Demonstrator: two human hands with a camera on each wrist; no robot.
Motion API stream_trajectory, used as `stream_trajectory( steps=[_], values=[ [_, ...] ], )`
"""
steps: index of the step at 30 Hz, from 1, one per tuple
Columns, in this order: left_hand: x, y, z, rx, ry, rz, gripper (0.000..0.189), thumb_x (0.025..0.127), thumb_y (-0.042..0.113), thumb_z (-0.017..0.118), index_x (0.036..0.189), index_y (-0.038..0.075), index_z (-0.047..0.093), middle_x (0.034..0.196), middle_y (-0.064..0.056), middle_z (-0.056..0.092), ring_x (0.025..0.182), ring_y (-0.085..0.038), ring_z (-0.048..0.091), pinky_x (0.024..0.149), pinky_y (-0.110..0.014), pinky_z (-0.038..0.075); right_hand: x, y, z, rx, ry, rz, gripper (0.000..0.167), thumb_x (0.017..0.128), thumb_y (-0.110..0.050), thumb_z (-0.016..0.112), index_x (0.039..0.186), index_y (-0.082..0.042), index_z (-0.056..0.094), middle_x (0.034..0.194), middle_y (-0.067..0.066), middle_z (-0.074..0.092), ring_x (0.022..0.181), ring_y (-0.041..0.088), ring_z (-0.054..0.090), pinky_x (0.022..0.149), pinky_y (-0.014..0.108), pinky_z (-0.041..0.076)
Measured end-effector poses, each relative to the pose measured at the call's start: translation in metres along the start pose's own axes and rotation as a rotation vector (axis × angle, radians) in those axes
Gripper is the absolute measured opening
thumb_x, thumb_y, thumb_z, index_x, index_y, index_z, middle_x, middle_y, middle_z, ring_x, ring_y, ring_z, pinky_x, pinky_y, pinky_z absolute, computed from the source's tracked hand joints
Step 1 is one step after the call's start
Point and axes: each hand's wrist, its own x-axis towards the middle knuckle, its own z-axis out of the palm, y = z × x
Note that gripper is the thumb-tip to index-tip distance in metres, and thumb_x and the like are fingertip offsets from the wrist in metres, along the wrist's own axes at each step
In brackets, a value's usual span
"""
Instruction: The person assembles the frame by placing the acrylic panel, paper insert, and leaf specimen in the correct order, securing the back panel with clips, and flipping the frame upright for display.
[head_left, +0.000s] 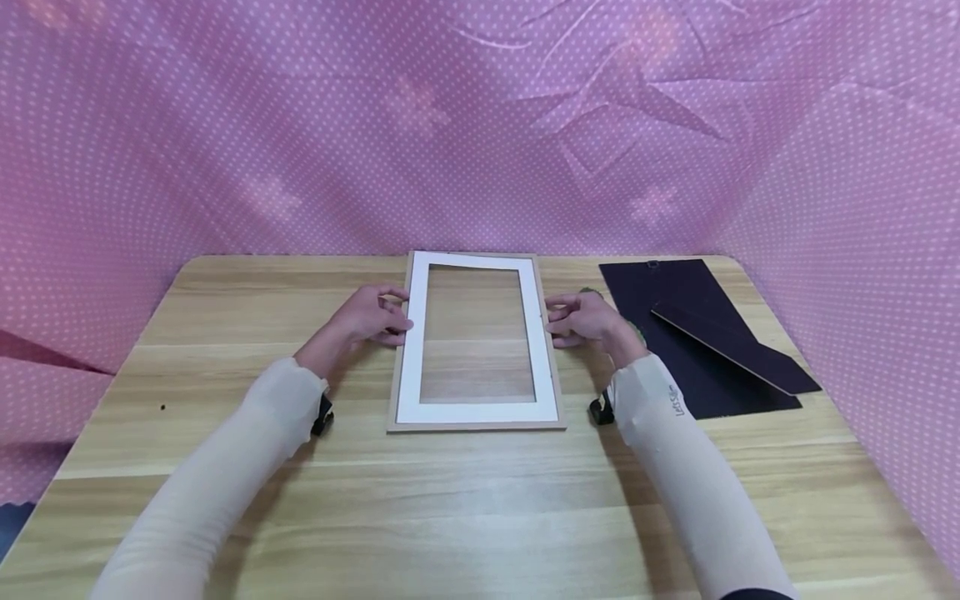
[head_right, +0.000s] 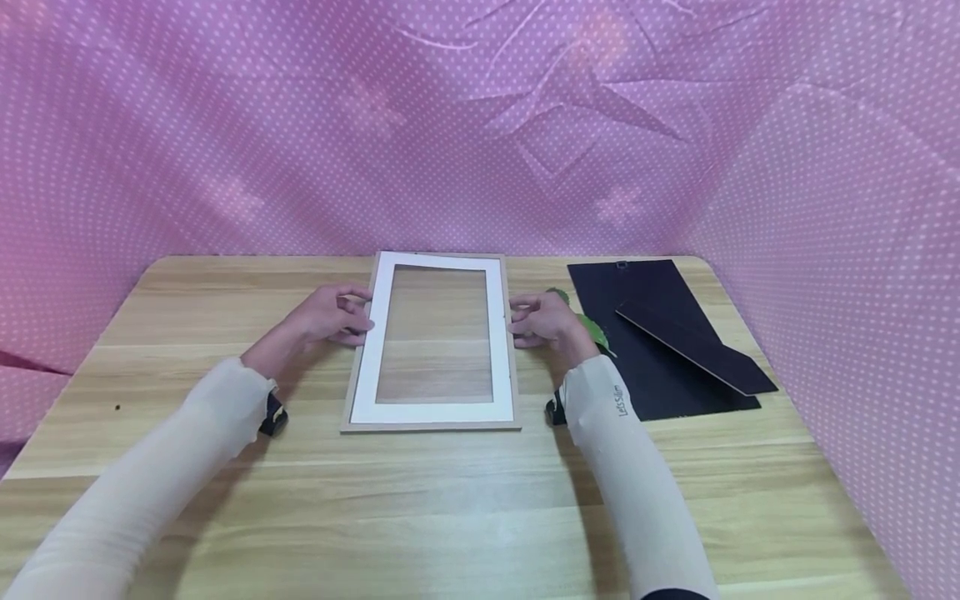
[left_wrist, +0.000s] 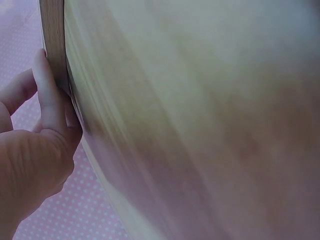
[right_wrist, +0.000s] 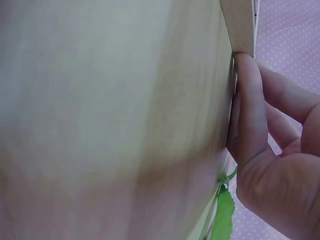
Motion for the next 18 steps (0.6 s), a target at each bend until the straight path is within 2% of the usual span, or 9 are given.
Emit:
stream_trajectory(
  steps=[5, 9, 13, 18],
  values=[
    [0.0006, 0.0009, 0.0009, 0.024, 0.007, 0.01, 0.061, 0.09, -0.007, 0.069, 0.145, 0.001, 0.044, 0.111, -0.019, 0.056, 0.075, -0.02, 0.067, 0.075, -0.031, 0.066, -0.0008, -0.0015, 0.0001, -0.003, 0.002, -0.009, 0.063, 0.092, 0.014, 0.064, 0.15, -0.001, 0.046, 0.112, 0.013, 0.055, 0.084, 0.014, 0.066, 0.078, 0.029, 0.065],
    [0.001, 0.001, 0.0044, 0.075, 0.017, 0.04, 0.058, 0.088, -0.009, 0.068, 0.141, 0.0, 0.043, 0.096, -0.015, 0.061, 0.066, -0.018, 0.066, 0.066, -0.028, 0.065, -0.001, -0.0013, 0.0012, -0.005, 0.005, -0.006, 0.063, 0.092, 0.014, 0.064, 0.15, -0.001, 0.046, 0.112, 0.013, 0.055, 0.084, 0.014, 0.066, 0.079, 0.03, 0.065],
    [0.0012, -0.0006, 0.0061, 0.102, 0.02, 0.058, 0.057, 0.087, -0.011, 0.067, 0.137, -0.001, 0.042, 0.083, -0.01, 0.06, 0.064, -0.017, 0.064, 0.063, -0.027, 0.065, -0.0008, 0.0005, 0.0017, -0.01, 0.007, -0.004, 0.063, 0.092, 0.013, 0.065, 0.15, -0.001, 0.046, 0.112, 0.013, 0.055, 0.084, 0.014, 0.066, 0.08, 0.031, 0.065],
    [0.0017, -0.0029, 0.0037, 0.087, -0.002, 0.062, 0.059, 0.087, -0.01, 0.069, 0.138, -0.002, 0.041, 0.085, -0.011, 0.058, 0.063, -0.017, 0.065, 0.064, -0.027, 0.065, -0.0008, 0.0025, 0.0022, 0.001, 0.004, -0.009, 0.064, 0.092, 0.013, 0.065, 0.151, 0.0, 0.045, 0.11, 0.012, 0.055, 0.084, 0.014, 0.067, 0.08, 0.03, 0.065]
  ],
)
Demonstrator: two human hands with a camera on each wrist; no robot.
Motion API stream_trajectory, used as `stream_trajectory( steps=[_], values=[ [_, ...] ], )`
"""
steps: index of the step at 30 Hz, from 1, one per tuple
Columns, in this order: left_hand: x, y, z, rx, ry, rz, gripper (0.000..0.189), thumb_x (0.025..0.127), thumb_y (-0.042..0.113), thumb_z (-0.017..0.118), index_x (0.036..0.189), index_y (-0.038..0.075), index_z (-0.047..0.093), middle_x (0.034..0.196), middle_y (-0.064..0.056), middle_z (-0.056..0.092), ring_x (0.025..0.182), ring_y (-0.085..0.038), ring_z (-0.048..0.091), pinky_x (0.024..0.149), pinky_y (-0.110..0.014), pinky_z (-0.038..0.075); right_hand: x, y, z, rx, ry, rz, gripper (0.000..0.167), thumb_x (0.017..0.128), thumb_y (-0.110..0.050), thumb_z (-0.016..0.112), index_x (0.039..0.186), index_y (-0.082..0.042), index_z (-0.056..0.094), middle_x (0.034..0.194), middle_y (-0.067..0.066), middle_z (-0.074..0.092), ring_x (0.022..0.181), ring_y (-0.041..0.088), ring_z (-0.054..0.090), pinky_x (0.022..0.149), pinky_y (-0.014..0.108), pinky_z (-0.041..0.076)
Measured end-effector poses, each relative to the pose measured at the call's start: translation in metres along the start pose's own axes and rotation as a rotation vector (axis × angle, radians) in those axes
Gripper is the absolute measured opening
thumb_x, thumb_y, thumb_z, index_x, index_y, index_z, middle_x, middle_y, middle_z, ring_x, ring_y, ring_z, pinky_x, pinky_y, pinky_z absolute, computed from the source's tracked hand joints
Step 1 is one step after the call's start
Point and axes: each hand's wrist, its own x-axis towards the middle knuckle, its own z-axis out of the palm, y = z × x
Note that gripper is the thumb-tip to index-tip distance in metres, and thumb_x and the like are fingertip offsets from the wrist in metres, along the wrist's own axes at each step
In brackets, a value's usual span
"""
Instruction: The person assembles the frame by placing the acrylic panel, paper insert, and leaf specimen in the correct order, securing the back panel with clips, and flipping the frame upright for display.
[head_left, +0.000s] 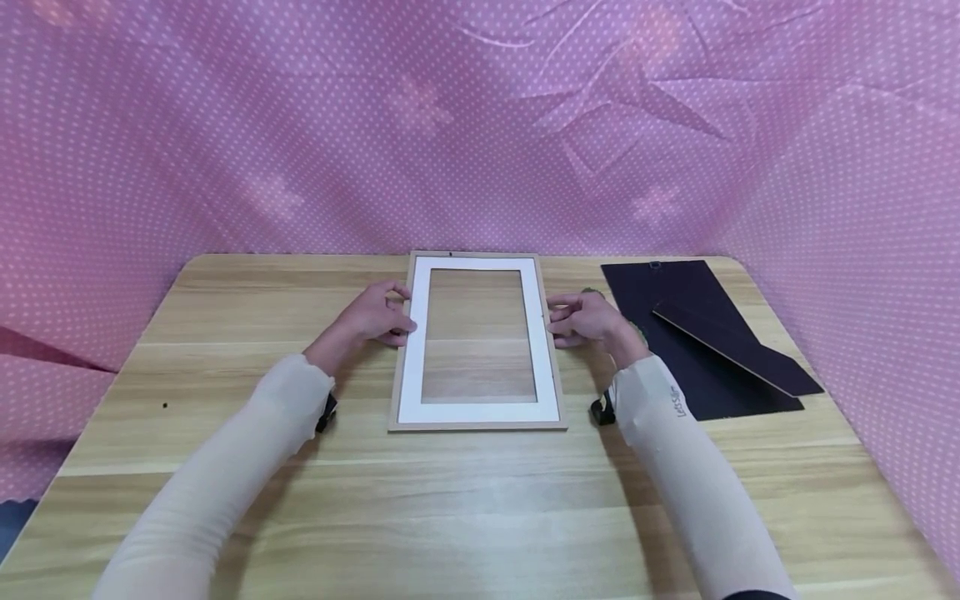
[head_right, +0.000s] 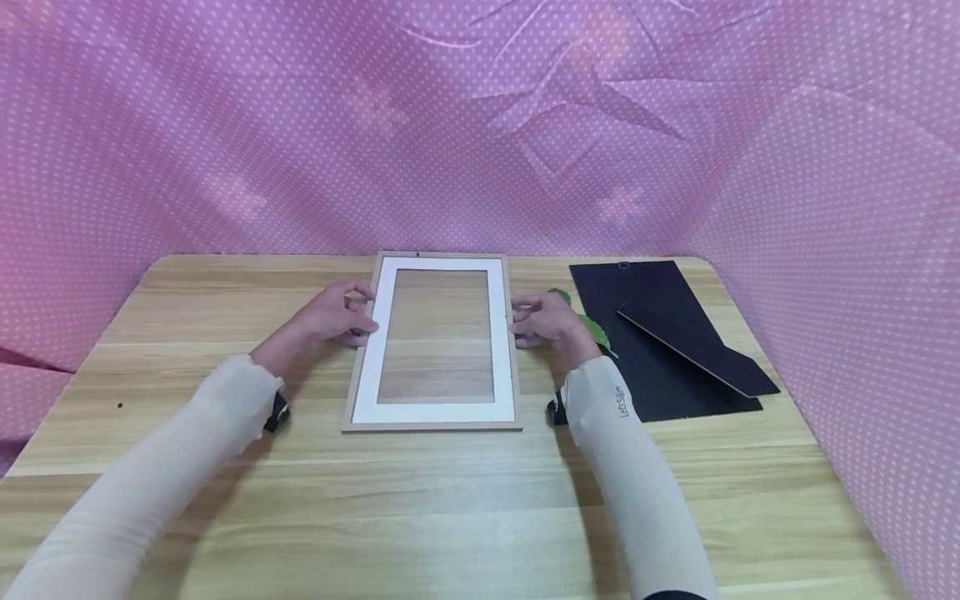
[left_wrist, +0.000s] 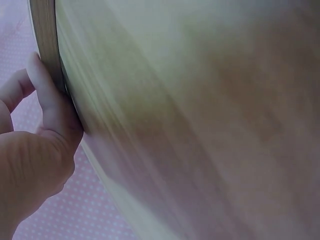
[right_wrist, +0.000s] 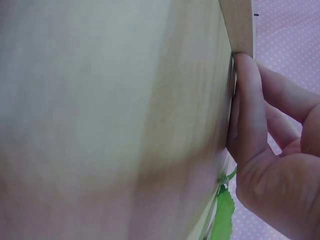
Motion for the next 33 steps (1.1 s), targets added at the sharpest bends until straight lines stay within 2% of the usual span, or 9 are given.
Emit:
stream_trajectory(
  steps=[10, 17, 23, 28, 33],
  values=[
    [-0.005, -0.001, -0.005, -0.038, -0.033, 0.016, 0.061, 0.09, -0.008, 0.07, 0.142, -0.002, 0.039, 0.094, -0.014, 0.058, 0.068, -0.018, 0.065, 0.072, -0.031, 0.066, 0.0, 0.001, 0.001, -0.027, 0.006, -0.022, 0.061, 0.094, 0.01, 0.064, 0.151, -0.001, 0.045, 0.112, 0.015, 0.056, 0.078, 0.013, 0.067, 0.077, 0.029, 0.065],
    [-0.007, -0.002, -0.013, -0.022, -0.037, 0.006, 0.059, 0.093, -0.004, 0.067, 0.145, -0.002, 0.039, 0.112, -0.02, 0.056, 0.082, -0.022, 0.067, 0.08, -0.033, 0.065, -0.003, 0.001, 0.001, -0.015, -0.007, -0.03, 0.061, 0.093, 0.011, 0.065, 0.15, 0.001, 0.044, 0.111, 0.014, 0.056, 0.08, 0.013, 0.067, 0.079, 0.03, 0.065],
    [-0.008, -0.002, -0.014, -0.028, -0.039, -0.004, 0.06, 0.094, -0.004, 0.066, 0.147, -0.002, 0.039, 0.116, -0.022, 0.054, 0.09, -0.026, 0.066, 0.084, -0.034, 0.064, -0.005, 0.002, -0.001, 0.024, -0.028, -0.025, 0.063, 0.093, 0.011, 0.064, 0.151, 0.002, 0.043, 0.11, 0.012, 0.057, 0.082, 0.014, 0.067, 0.08, 0.031, 0.065],
    [-0.009, -0.003, -0.014, -0.018, -0.036, 0.01, 0.06, 0.094, -0.004, 0.066, 0.147, -0.003, 0.039, 0.113, -0.021, 0.055, 0.089, -0.025, 0.065, 0.083, -0.034, 0.065, -0.01, 0.0, -0.005, 0.045, -0.032, -0.019, 0.062, 0.095, 0.01, 0.063, 0.152, 0.0, 0.041, 0.118, 0.016, 0.057, 0.09, 0.019, 0.068, 0.087, 0.037, 0.064],
    [-0.009, -0.005, -0.014, -0.002, -0.034, 0.016, 0.061, 0.094, -0.003, 0.066, 0.148, -0.004, 0.037, 0.114, -0.022, 0.056, 0.087, -0.025, 0.065, 0.083, -0.035, 0.065, -0.023, -0.004, -0.012, 0.042, -0.012, -0.048, 0.06, 0.097, 0.006, 0.061, 0.153, -0.001, 0.04, 0.131, 0.024, 0.052, 0.105, 0.032, 0.066, 0.095, 0.043, 0.06]
  ],
)
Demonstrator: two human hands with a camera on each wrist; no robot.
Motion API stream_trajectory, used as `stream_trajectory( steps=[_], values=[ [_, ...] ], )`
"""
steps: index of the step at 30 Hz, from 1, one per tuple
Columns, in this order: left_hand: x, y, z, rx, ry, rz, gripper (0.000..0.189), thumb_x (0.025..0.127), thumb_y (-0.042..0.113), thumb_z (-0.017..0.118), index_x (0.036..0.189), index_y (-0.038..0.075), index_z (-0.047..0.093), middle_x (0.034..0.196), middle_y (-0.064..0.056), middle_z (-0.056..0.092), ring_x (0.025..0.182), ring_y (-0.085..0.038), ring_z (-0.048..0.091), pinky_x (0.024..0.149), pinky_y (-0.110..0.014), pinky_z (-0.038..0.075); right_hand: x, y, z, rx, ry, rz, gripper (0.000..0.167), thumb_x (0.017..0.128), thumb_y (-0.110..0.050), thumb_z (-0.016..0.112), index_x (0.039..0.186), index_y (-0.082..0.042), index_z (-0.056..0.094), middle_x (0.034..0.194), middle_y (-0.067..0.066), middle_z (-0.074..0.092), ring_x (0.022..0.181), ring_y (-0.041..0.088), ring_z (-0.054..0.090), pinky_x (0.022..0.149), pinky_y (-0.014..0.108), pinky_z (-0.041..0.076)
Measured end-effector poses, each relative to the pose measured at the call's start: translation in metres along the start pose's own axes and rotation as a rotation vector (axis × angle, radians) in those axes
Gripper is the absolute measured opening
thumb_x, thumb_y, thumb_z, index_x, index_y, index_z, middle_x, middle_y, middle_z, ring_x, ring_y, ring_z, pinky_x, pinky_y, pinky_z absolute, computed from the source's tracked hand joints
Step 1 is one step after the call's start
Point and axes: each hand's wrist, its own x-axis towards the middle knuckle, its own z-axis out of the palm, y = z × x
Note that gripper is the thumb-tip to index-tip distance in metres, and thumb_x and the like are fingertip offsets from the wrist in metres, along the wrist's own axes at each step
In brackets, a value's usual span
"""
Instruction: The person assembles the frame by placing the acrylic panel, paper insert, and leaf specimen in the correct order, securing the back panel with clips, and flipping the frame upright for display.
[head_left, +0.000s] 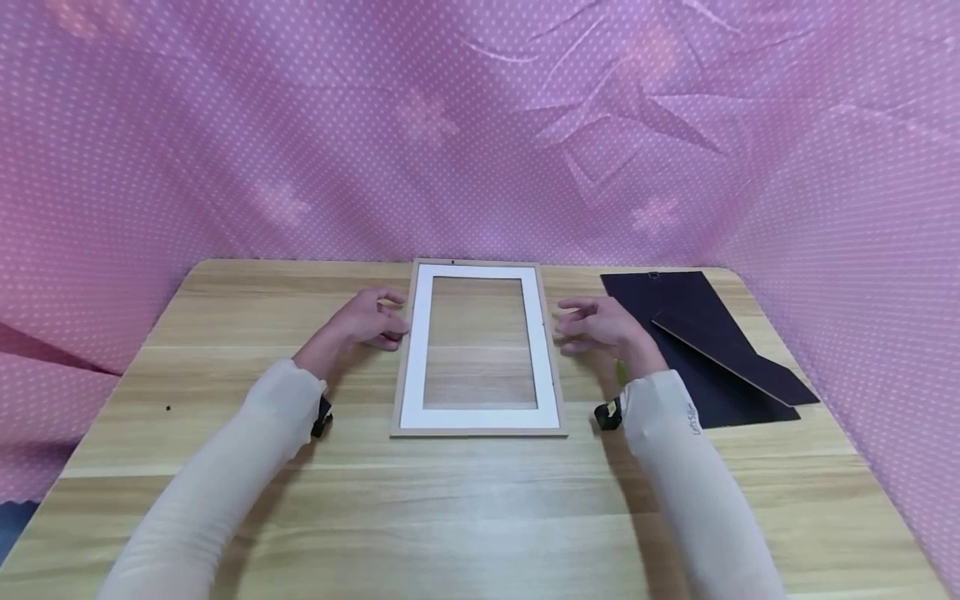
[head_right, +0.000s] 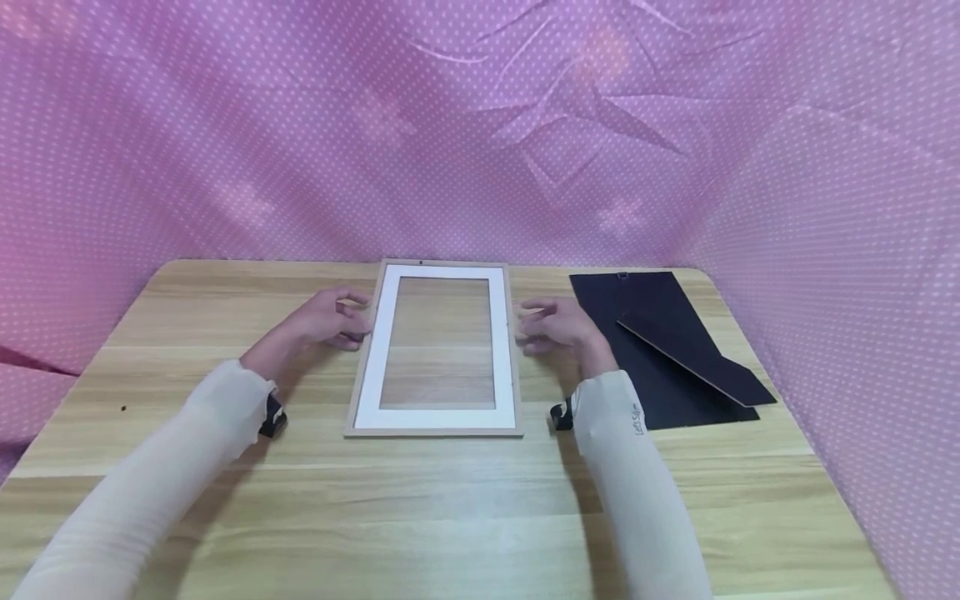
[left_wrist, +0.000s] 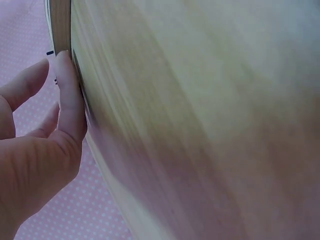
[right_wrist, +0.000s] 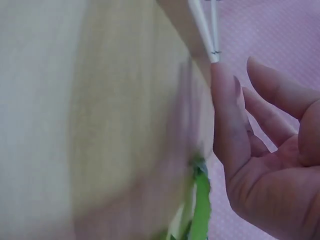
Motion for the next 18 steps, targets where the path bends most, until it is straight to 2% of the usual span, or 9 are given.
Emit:
stream_trajectory(
  steps=[7, 12, 18],
  values=[
    [0.002, 0.0, -0.001, -0.01, -0.001, -0.017, 0.06, 0.095, -0.003, 0.066, 0.148, -0.006, 0.038, 0.122, -0.026, 0.055, 0.088, -0.024, 0.067, 0.082, -0.035, 0.065, -0.013, -0.008, -0.017, -0.041, 0.048, -0.051, 0.058, 0.1, 0.002, 0.059, 0.154, -0.001, 0.039, 0.141, 0.028, 0.048, 0.124, 0.043, 0.054, 0.1, 0.049, 0.057],
    [0.003, 0.0, 0.001, -0.012, -0.006, -0.023, 0.061, 0.095, -0.005, 0.064, 0.15, -0.008, 0.037, 0.124, -0.027, 0.054, 0.092, -0.025, 0.066, 0.082, -0.034, 0.065, -0.019, -0.011, -0.028, -0.047, 0.094, -0.059, 0.057, 0.101, -0.001, 0.06, 0.154, -0.002, 0.04, 0.145, 0.026, 0.046, 0.13, 0.041, 0.051, 0.103, 0.047, 0.055],
    [0.003, 0.0, 0.001, -0.003, 0.004, -0.03, 0.063, 0.094, -0.007, 0.065, 0.151, -0.008, 0.037, 0.121, -0.025, 0.054, 0.093, -0.026, 0.065, 0.083, -0.033, 0.065, -0.025, -0.011, -0.037, 0.01, 0.119, -0.064, 0.058, 0.102, -0.006, 0.061, 0.155, -0.001, 0.038, 0.149, 0.025, 0.042, 0.132, 0.04, 0.049, 0.106, 0.047, 0.053]
  ],
)
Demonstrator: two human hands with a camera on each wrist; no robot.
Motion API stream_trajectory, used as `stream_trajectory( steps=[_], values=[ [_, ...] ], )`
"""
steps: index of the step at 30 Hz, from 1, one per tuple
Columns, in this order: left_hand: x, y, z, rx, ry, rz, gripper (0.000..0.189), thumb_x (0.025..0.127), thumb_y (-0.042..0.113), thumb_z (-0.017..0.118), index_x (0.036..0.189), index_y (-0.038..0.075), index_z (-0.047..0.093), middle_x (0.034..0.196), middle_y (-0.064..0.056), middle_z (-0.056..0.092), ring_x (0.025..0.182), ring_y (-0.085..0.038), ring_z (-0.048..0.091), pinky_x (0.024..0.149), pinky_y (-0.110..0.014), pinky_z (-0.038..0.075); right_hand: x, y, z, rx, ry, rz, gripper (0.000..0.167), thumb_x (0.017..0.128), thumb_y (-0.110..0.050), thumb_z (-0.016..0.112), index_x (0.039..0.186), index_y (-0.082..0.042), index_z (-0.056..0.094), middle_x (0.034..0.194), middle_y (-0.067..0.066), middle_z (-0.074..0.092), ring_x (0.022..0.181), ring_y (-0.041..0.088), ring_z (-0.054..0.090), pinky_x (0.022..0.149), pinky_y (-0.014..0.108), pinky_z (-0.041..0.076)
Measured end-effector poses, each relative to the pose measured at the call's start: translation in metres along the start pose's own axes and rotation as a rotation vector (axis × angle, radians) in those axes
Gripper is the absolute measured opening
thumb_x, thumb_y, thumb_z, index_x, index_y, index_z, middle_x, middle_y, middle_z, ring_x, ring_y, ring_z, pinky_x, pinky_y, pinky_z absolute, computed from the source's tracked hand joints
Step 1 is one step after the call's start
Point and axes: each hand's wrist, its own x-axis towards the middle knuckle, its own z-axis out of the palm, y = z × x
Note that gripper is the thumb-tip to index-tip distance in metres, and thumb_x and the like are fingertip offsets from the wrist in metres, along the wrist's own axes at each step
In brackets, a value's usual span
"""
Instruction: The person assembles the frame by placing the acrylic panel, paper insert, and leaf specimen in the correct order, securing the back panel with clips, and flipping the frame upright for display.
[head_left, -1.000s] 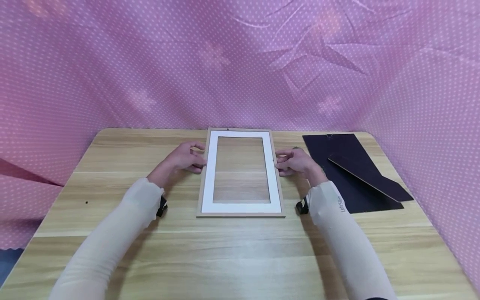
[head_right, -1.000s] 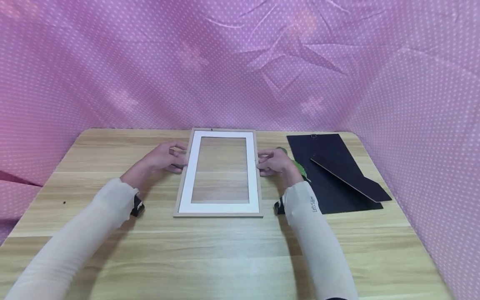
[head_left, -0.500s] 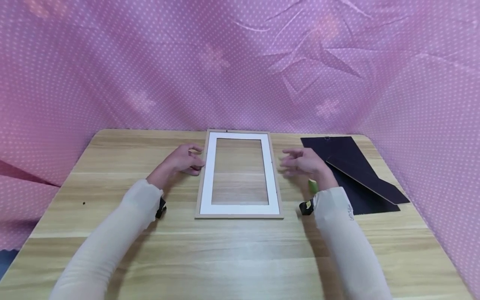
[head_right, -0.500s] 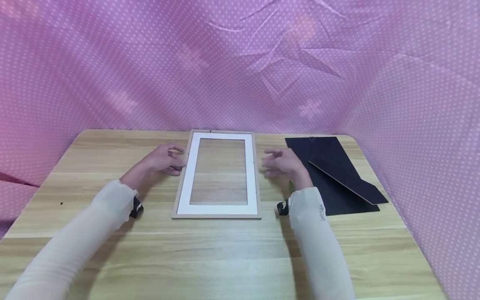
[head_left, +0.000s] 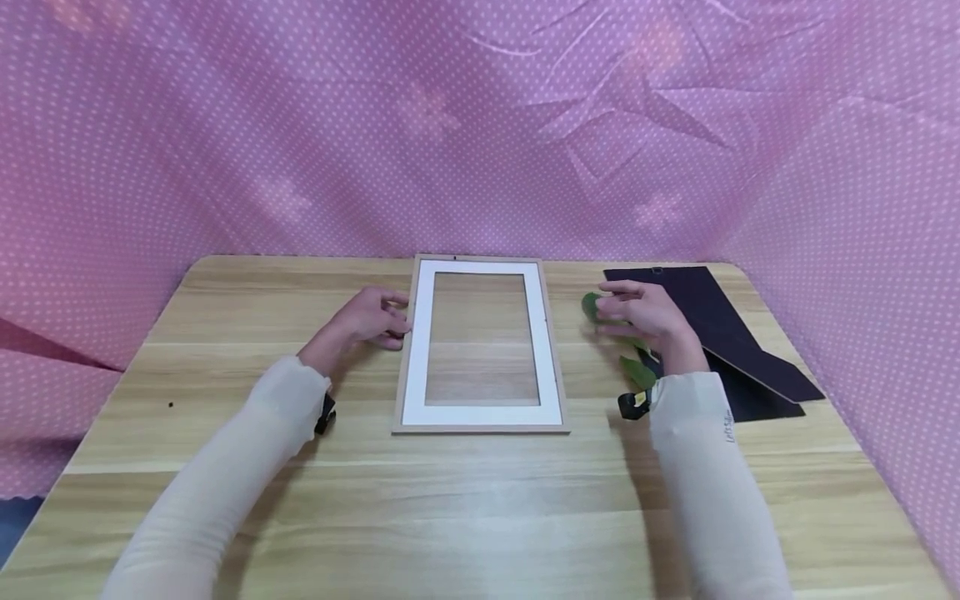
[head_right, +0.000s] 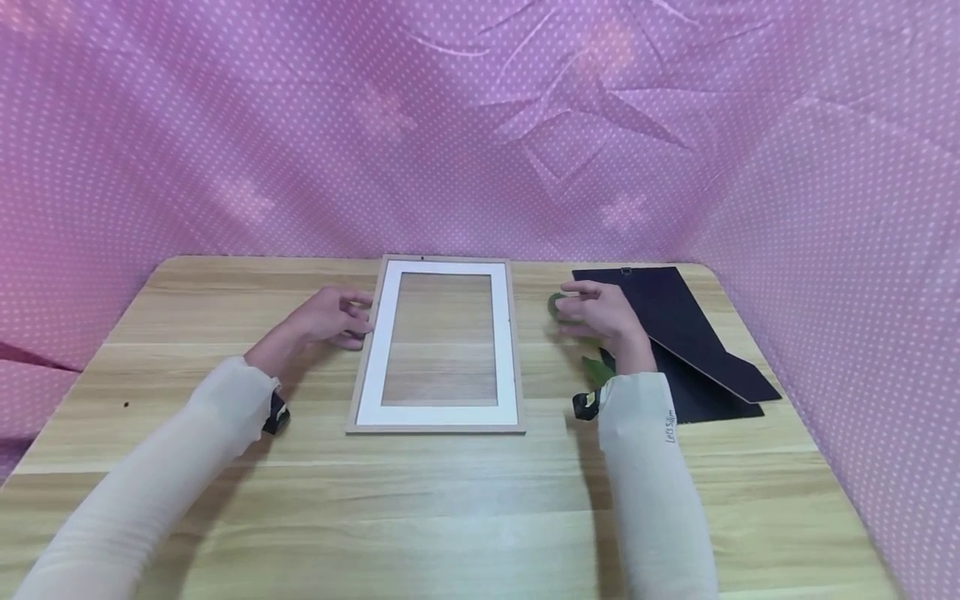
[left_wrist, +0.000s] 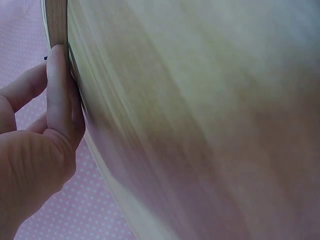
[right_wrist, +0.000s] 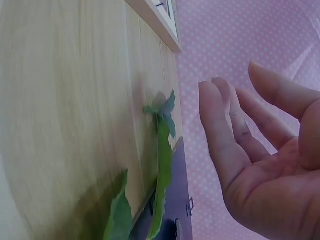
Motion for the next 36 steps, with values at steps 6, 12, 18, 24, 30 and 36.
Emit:
stream_trajectory(
  steps=[6, 12, 18, 24, 30, 36],
  values=[
    [-0.001, 0.002, 0.001, 0.012, 0.008, -0.005, 0.064, 0.093, -0.008, 0.066, 0.15, -0.007, 0.037, 0.116, -0.021, 0.053, 0.091, -0.024, 0.064, 0.082, -0.034, 0.065, -0.003, 0.004, -0.008, 0.004, 0.024, -0.002, 0.06, 0.101, -0.011, 0.063, 0.155, -0.002, 0.038, 0.151, 0.025, 0.042, 0.131, 0.037, 0.051, 0.106, 0.043, 0.053],
    [0.001, 0.0, 0.002, 0.005, 0.019, -0.01, 0.062, 0.094, -0.008, 0.065, 0.15, -0.006, 0.039, 0.114, -0.019, 0.053, 0.086, -0.022, 0.066, 0.081, -0.034, 0.065, -0.008, 0.01, -0.017, -0.078, 0.044, -0.016, 0.059, 0.102, -0.016, 0.063, 0.155, -0.002, 0.039, 0.148, 0.025, 0.046, 0.131, 0.036, 0.051, 0.108, 0.043, 0.052],
    [0.001, 0.0, 0.002, 0.007, 0.02, -0.005, 0.063, 0.094, -0.008, 0.065, 0.151, -0.006, 0.037, 0.114, -0.02, 0.053, 0.085, -0.021, 0.066, 0.081, -0.034, 0.065, -0.017, 0.019, -0.032, -0.116, 0.082, -0.017, 0.061, 0.101, -0.021, 0.064, 0.154, -0.002, 0.04, 0.147, 0.02, 0.047, 0.128, 0.031, 0.053, 0.104, 0.038, 0.054],
    [0.0, 0.0, 0.002, 0.009, 0.019, -0.002, 0.063, 0.094, -0.008, 0.065, 0.151, -0.006, 0.037, 0.112, -0.019, 0.053, 0.084, -0.021, 0.065, 0.081, -0.034, 0.065, -0.024, 0.029, -0.045, -0.171, 0.129, -0.008, 0.061, 0.099, -0.025, 0.069, 0.149, 0.0, 0.045, 0.121, -0.003, 0.063, 0.113, 0.018, 0.06, 0.085, 0.026, 0.059],
    [0.002, -0.001, 0.003, 0.006, 0.017, -0.003, 0.063, 0.094, -0.009, 0.065, 0.15, -0.006, 0.038, 0.111, -0.018, 0.053, 0.085, -0.021, 0.065, 0.081, -0.034, 0.065, -0.028, 0.038, -0.055, -0.169, 0.158, -0.009, 0.058, 0.098, -0.024, 0.07, 0.144, 0.004, 0.048, 0.103, -0.017, 0.063, 0.1, 0.009, 0.061, 0.082, 0.024, 0.06],
    [0.002, -0.001, 0.002, -0.001, 0.015, -0.005, 0.063, 0.094, -0.009, 0.065, 0.15, -0.007, 0.037, 0.109, -0.018, 0.052, 0.083, -0.02, 0.064, 0.081, -0.033, 0.065, -0.034, 0.046, -0.058, -0.109, 0.156, -0.01, 0.057, 0.098, -0.016, 0.07, 0.144, 0.008, 0.046, 0.107, -0.012, 0.062, 0.098, 0.005, 0.064, 0.088, 0.024, 0.061]
  ],
)
